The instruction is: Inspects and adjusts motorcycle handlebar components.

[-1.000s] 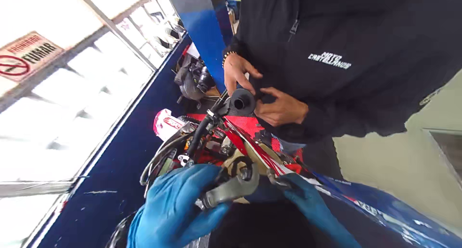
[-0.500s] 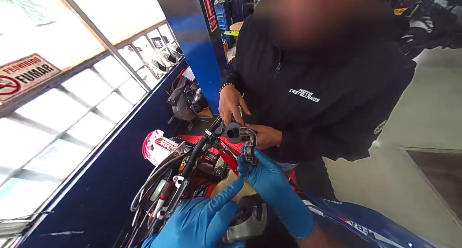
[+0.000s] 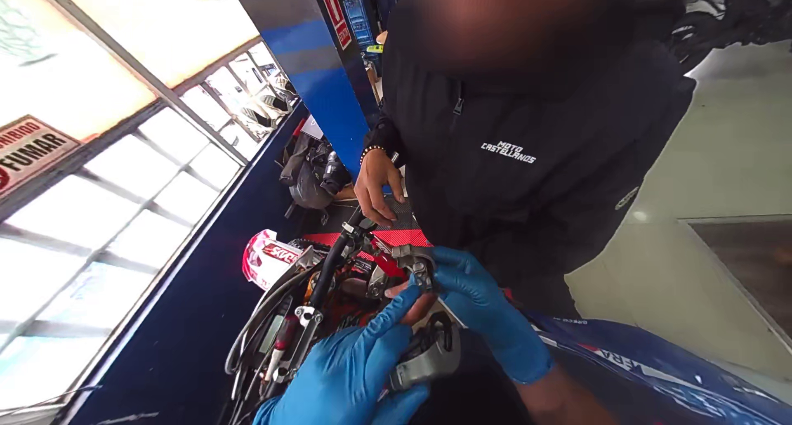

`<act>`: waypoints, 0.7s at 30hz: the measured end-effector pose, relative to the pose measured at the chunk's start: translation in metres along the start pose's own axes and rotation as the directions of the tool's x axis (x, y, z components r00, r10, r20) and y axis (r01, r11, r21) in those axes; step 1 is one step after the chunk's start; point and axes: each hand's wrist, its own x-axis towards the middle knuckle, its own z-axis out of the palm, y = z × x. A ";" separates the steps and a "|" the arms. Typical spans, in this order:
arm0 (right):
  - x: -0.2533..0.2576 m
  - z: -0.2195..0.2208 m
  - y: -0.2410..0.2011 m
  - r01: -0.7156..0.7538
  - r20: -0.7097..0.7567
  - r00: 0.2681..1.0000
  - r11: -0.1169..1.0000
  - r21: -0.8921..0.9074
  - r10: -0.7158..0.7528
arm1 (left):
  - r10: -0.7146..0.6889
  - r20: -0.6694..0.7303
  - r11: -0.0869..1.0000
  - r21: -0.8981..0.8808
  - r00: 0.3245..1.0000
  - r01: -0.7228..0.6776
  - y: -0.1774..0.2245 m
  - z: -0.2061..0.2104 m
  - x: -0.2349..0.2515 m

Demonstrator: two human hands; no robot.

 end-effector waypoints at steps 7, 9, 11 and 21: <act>0.004 -0.011 -0.001 -0.027 0.032 0.999 0.998 0.065 0.025 | -0.093 -0.076 0.995 0.031 0.993 0.095 0.005 0.002 -0.006; 0.003 -0.010 0.002 -0.034 0.043 0.999 0.997 0.066 0.032 | -0.119 -0.077 0.993 0.018 0.990 0.121 0.009 0.003 -0.007; 0.008 -0.010 -0.001 -0.029 0.044 0.999 0.998 0.047 0.027 | -0.116 -0.077 0.993 0.000 0.990 0.116 0.007 0.003 -0.003; 0.008 -0.011 -0.004 -0.015 0.067 0.998 1.000 0.022 0.013 | -0.196 -0.112 0.978 -0.088 0.974 0.186 0.010 0.007 -0.006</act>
